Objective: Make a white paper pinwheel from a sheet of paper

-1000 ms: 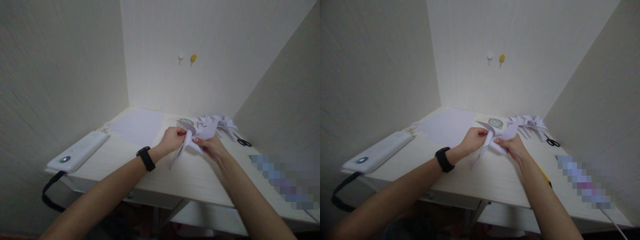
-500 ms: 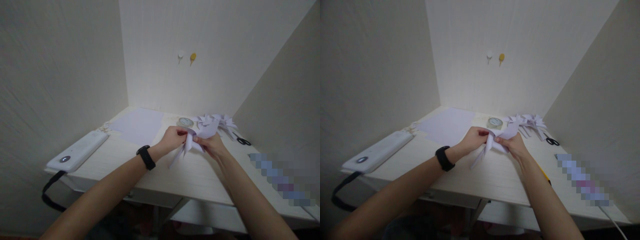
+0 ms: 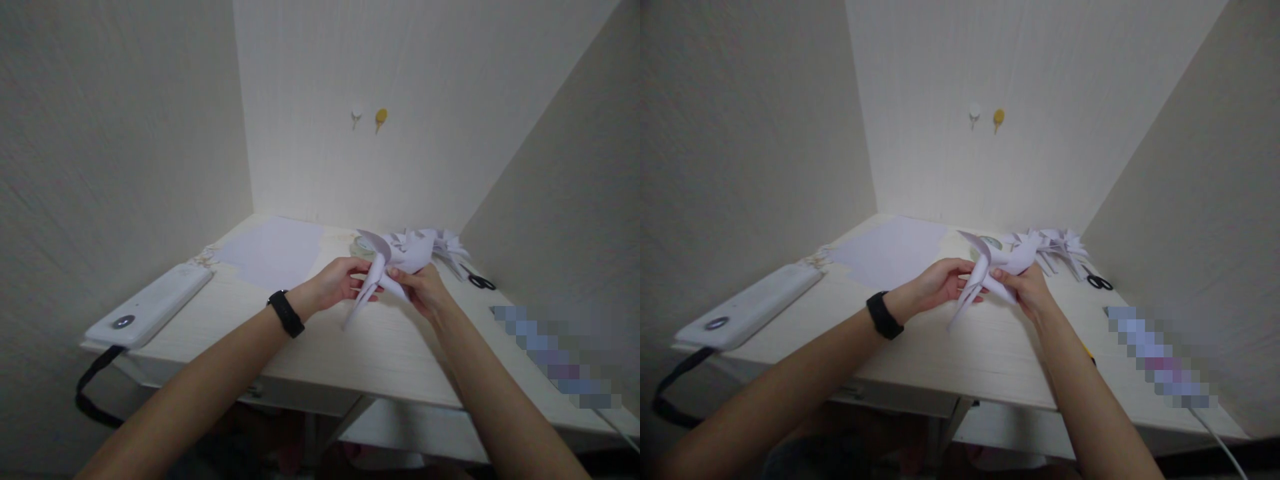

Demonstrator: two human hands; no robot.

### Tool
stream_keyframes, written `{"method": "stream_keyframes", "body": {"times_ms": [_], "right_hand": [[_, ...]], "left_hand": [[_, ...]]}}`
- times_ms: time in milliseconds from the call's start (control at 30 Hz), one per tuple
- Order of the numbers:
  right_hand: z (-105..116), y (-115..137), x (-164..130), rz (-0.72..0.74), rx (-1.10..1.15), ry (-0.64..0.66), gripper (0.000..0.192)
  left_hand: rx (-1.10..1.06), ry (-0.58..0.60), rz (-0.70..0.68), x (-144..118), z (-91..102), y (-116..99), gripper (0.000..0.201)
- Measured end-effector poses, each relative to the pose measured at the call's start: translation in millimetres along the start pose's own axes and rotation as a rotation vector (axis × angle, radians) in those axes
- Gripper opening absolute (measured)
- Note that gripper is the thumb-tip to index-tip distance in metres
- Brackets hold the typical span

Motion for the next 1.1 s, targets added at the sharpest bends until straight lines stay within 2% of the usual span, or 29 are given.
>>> {"method": "stream_keyframes", "body": {"times_ms": [233, 333, 433, 567, 633, 700, 767, 867, 933, 1100], "right_hand": [[-3, 2, 0, -0.045, 0.112, -0.064, 0.044], [1, 0, 5, -0.055, 0.172, -0.169, 0.044], [6, -5, 11, -0.042, 0.213, -0.289, 0.043], [11, -13, 20, -0.014, 0.188, -0.333, 0.048], [16, -15, 23, 0.015, 0.103, -0.384, 0.055], [25, -13, 24, 0.139, -0.076, -0.503, 0.062], [33, -4, 23, 0.396, -0.341, -0.620, 0.062], [35, 7, 17, 0.764, -0.685, -0.638, 0.052], [32, 8, 15, 0.849, -0.805, -0.595, 0.044], [18, 4, 9, 0.855, -0.989, -0.448, 0.041]], "left_hand": [[-0.048, 0.093, 0.038, 3, 3.8, 1, 0.034], [-0.005, 0.120, 0.042, 1, 2.7, 0, 0.038], [0.104, 0.057, -0.019, 1, 3.7, 0, 0.029], [0.280, 0.001, -0.169, 5, 6.5, 4, 0.022], [0.371, -0.066, -0.231, 8, 10.1, 5, 0.021], [0.435, -0.153, -0.267, 11, 14.4, 5, 0.018], [0.466, -0.229, -0.281, 14, 18.4, 3, 0.016], [0.459, -0.289, -0.285, 17, 22.9, 0, 0.018], [0.417, -0.284, -0.295, 17, 24.4, -2, 0.020], [0.302, -0.232, -0.302, 18, 25.1, -4, 0.022]]}}
Point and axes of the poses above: each hand's wrist, its own x-axis towards the middle knuckle, its own z-axis out of the back of the hand, y = z × x, the point moved 3 cm from there along x, towards the middle knuckle, and after that the axes turned 15 degrees about -y, right-handed, at the moved point
